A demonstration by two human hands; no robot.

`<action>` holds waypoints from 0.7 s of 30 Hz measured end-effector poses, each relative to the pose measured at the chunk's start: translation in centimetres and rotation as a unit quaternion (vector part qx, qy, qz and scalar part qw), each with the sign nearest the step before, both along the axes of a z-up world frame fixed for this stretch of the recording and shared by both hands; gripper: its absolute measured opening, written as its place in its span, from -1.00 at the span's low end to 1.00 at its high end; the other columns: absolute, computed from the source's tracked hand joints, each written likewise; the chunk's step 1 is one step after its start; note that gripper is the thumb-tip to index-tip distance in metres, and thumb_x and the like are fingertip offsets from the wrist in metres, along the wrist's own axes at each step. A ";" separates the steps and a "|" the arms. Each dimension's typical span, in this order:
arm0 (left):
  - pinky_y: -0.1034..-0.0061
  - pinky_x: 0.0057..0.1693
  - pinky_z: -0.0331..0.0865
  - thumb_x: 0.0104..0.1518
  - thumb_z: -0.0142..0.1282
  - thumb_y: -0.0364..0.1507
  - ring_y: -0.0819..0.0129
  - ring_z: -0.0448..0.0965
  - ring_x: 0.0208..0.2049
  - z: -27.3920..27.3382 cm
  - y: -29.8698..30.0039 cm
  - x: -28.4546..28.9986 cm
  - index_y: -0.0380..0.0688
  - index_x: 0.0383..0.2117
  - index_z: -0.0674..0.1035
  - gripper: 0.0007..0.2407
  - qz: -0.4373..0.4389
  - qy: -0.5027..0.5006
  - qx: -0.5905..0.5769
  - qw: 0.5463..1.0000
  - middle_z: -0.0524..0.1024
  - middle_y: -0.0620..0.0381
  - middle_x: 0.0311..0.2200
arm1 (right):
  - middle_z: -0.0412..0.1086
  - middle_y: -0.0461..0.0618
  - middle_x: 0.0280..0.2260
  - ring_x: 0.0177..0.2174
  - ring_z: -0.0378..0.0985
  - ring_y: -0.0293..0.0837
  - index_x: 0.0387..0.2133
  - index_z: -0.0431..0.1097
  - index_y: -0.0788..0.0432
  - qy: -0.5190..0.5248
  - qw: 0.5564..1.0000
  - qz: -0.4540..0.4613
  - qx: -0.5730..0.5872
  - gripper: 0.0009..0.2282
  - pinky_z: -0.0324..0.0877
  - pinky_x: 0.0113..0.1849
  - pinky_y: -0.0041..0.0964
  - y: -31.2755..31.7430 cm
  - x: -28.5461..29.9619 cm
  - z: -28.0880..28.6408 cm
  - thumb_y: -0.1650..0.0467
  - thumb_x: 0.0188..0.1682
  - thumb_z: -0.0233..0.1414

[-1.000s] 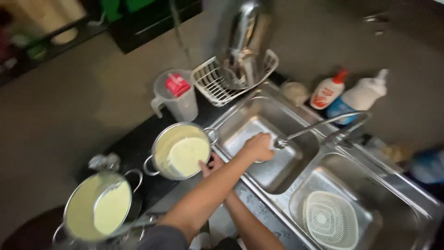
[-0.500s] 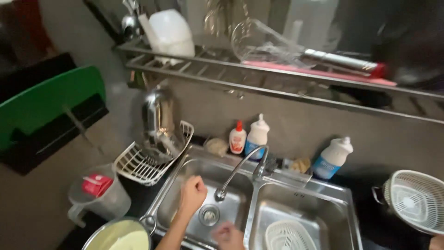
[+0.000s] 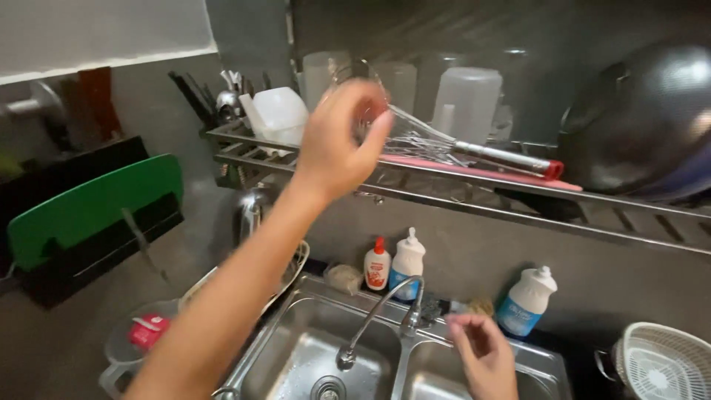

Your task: The recorder prepares cake batter by adding water to mixture pots and whisking.

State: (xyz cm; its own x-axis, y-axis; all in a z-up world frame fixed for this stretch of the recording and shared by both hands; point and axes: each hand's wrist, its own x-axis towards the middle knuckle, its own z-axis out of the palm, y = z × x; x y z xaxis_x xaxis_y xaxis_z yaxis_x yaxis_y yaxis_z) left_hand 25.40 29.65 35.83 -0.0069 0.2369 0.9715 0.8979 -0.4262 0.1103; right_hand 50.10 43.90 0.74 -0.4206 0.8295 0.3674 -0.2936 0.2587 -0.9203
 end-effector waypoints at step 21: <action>-0.14 0.18 0.09 0.15 0.15 -0.09 -0.03 0.39 0.12 10.9 16.1 1.2 0.11 -0.06 0.62 -0.68 0.361 0.445 -0.335 0.747 0.54 0.02 -0.03 | 0.52 -0.03 -0.44 -0.40 0.61 -0.25 -0.36 0.49 0.28 -0.145 0.983 0.085 -0.077 -0.91 0.57 -0.29 -0.29 -2.0 5.7 3.9 0.50 -0.11 0.18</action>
